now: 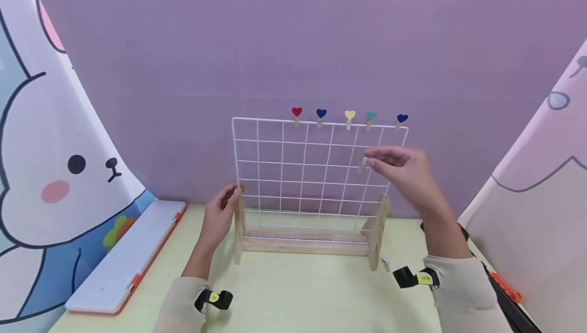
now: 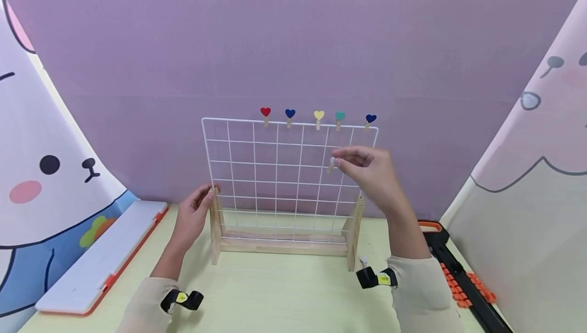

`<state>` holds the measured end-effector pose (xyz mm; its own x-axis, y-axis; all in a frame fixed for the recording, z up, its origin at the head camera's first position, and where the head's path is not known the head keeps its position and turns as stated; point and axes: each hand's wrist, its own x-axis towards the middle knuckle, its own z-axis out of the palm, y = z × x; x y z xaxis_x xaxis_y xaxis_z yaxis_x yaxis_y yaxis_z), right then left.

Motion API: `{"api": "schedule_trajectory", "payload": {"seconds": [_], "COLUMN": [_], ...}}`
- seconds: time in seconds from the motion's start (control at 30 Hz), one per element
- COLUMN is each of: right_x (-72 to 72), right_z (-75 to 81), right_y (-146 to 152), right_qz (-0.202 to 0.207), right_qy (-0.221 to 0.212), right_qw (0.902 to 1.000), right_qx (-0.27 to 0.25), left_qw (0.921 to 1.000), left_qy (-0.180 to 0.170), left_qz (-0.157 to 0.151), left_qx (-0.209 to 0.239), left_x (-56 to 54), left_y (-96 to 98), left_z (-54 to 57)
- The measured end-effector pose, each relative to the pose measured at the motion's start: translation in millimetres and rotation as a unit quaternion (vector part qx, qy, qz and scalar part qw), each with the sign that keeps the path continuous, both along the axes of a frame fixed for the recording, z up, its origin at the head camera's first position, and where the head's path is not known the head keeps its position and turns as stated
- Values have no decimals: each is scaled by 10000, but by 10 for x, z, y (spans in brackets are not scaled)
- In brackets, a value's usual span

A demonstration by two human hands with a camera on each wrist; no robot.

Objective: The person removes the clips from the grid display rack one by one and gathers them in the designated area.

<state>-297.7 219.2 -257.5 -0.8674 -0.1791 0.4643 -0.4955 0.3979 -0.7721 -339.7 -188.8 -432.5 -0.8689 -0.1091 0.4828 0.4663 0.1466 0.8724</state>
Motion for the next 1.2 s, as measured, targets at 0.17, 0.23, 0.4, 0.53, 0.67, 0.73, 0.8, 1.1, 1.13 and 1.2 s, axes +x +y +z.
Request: {"api": "schedule_trajectory", "payload": {"seconds": [0.17, 0.23, 0.4, 0.53, 0.67, 0.73, 0.8, 1.1, 1.13, 1.2], "right_x": [30, 39, 76, 114, 176, 210, 237, 402, 416, 438], "right_z": [-159, -224, -405, -582, -767, -853, -936, -1274, -1312, -1392], "right_y": [87, 114, 199, 272, 336, 384, 444, 683, 701, 735], "right_qz": [-127, -106, -51, -159, -195, -210, -232, -632, -650, -643], "right_qy": [11, 22, -8, -169, -336, -430, -531, -972, -1006, -1051], "right_qw": [9992, 9990, 9989, 9982, 9978, 9979, 9977, 9921, 9917, 9912], "right_qx": [388, 430, 456, 560, 533, 444, 347, 474, 476, 479], "left_qw": [10000, 10000, 9999, 10000, 10000, 9999, 9999, 9999, 9999, 9999], "left_qy": [9, -15, -86, -75, -75, -95, -116, -153, -143, -136], "left_qz": [2, 21, 56, 47, 51, 61, 57, 56, 52, 60], "left_qx": [30, 15, -16, 3, -19, -30, -43, -49, -47, -31], "left_x": [-4, 2, 7, 8, 16, 14, 10, 11, 10, 9], "left_y": [1, -1, 0, 1, 8, 9, 7, 11, 12, 17], "left_z": [-4, 0, 17, 17, 19, 20, 17, 20, 20, 19]}}
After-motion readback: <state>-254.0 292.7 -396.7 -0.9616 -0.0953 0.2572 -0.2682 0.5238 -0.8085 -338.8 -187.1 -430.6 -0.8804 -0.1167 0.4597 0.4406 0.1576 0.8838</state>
